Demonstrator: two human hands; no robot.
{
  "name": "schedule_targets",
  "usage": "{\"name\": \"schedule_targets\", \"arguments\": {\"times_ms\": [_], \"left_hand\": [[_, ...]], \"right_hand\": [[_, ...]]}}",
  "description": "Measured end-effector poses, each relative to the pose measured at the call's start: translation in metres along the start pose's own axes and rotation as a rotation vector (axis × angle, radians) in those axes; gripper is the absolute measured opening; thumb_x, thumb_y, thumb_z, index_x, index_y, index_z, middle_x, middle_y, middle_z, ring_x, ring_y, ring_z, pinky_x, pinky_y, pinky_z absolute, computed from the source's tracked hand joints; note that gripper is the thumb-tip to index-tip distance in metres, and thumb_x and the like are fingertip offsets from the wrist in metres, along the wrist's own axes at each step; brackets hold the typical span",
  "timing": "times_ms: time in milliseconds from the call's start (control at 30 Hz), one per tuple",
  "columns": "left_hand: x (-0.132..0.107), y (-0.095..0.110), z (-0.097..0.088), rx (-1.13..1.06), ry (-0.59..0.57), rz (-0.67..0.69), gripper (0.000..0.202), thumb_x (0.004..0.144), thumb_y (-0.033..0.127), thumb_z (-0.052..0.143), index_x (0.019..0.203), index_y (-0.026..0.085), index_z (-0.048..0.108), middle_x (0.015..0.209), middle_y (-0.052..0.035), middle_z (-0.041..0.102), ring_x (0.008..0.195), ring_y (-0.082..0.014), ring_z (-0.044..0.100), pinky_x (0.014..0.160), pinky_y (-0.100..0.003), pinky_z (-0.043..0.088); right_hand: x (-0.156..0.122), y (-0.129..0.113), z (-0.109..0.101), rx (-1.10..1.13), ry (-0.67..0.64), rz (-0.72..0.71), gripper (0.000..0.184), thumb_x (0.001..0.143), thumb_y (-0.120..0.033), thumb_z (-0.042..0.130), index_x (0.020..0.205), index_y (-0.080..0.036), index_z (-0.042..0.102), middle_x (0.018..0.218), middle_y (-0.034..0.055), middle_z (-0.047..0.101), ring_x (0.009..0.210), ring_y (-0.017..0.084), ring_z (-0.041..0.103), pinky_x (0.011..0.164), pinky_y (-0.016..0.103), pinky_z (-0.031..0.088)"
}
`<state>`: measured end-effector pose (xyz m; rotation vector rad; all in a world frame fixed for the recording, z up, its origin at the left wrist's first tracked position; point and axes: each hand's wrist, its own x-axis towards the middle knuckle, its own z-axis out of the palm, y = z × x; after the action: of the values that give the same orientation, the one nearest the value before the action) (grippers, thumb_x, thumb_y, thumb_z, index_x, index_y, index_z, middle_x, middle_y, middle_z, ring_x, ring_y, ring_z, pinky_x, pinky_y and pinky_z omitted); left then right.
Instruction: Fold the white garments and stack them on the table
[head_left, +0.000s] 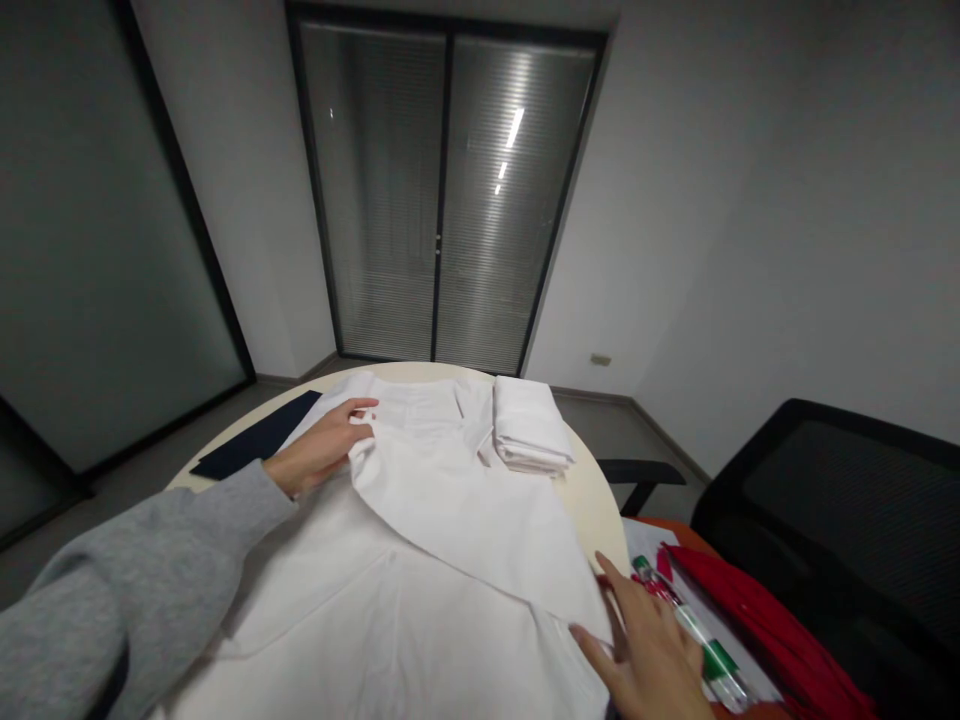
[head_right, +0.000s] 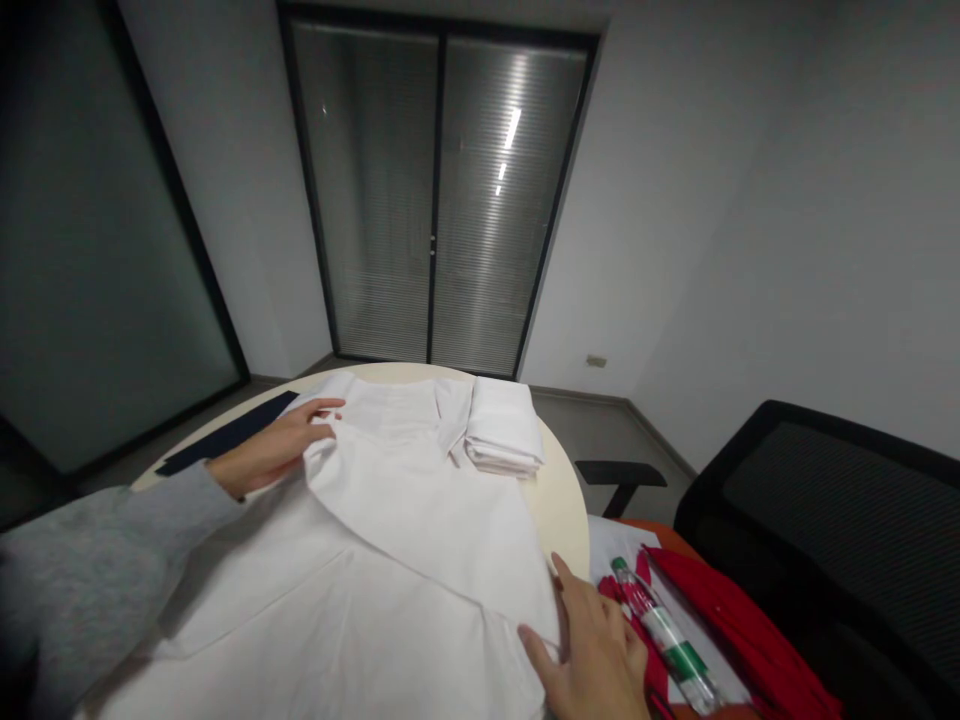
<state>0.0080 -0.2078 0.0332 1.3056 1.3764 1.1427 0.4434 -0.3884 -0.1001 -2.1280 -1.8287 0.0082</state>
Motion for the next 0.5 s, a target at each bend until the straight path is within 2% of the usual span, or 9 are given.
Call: {"name": "schedule_targets", "arguments": {"times_ms": [100,200,267,367,500], "left_hand": [[-0.002,0.033,-0.005,-0.27,-0.071,0.009,0.062,0.068,0.014,0.076,0.128,0.02,0.063,0.113,-0.0064,0.071,0.083,-0.0158,0.071,0.067,-0.023,0.055],[-0.005,0.056,-0.006,-0.362,-0.071,0.044,0.056,0.069,0.009,0.075,0.123,0.019,0.065,0.108,-0.0056,0.072,0.078,-0.0148,0.07,0.065,-0.023,0.056],[-0.007,0.066,-0.004,-0.4,-0.07,0.05,0.051,0.071,0.008,0.074,0.12,0.019,0.066,0.107,-0.0059,0.072,0.079,-0.0153,0.071,0.068,-0.024,0.057],[-0.008,0.077,-0.003,-0.443,-0.05,0.055,0.044,0.075,0.005,0.069,0.117,0.017,0.067,0.105,-0.0047,0.07,0.077,-0.0138,0.069,0.069,-0.024,0.057],[-0.001,0.088,-0.014,-0.487,0.005,0.072,0.042,0.076,0.0,0.064,0.115,0.016,0.067,0.097,-0.002,0.069,0.071,-0.0112,0.066,0.066,-0.022,0.056]], "right_hand": [[-0.003,0.0,-0.001,0.061,-0.058,0.008,0.072,0.089,-0.055,0.054,0.156,-0.028,0.045,0.138,0.0141,0.065,0.128,0.039,0.056,0.098,0.057,0.044],[-0.002,-0.001,-0.005,0.098,-0.049,-0.006,0.071,0.088,-0.049,0.055,0.155,-0.026,0.047,0.123,0.0125,0.072,0.117,0.036,0.065,0.098,0.054,0.045],[0.001,-0.003,-0.011,0.113,-0.035,-0.043,0.069,0.087,-0.042,0.055,0.154,-0.026,0.047,0.114,0.0091,0.075,0.105,0.033,0.07,0.096,0.051,0.047],[0.004,-0.005,-0.023,0.152,0.003,-0.062,0.067,0.085,-0.031,0.05,0.151,-0.024,0.05,0.105,0.005,0.075,0.085,0.026,0.072,0.083,0.041,0.053],[0.007,-0.003,-0.032,0.225,0.112,0.006,0.053,0.087,-0.037,0.049,0.137,-0.024,0.062,0.109,0.0065,0.074,0.083,0.024,0.072,0.073,0.035,0.056]]}}
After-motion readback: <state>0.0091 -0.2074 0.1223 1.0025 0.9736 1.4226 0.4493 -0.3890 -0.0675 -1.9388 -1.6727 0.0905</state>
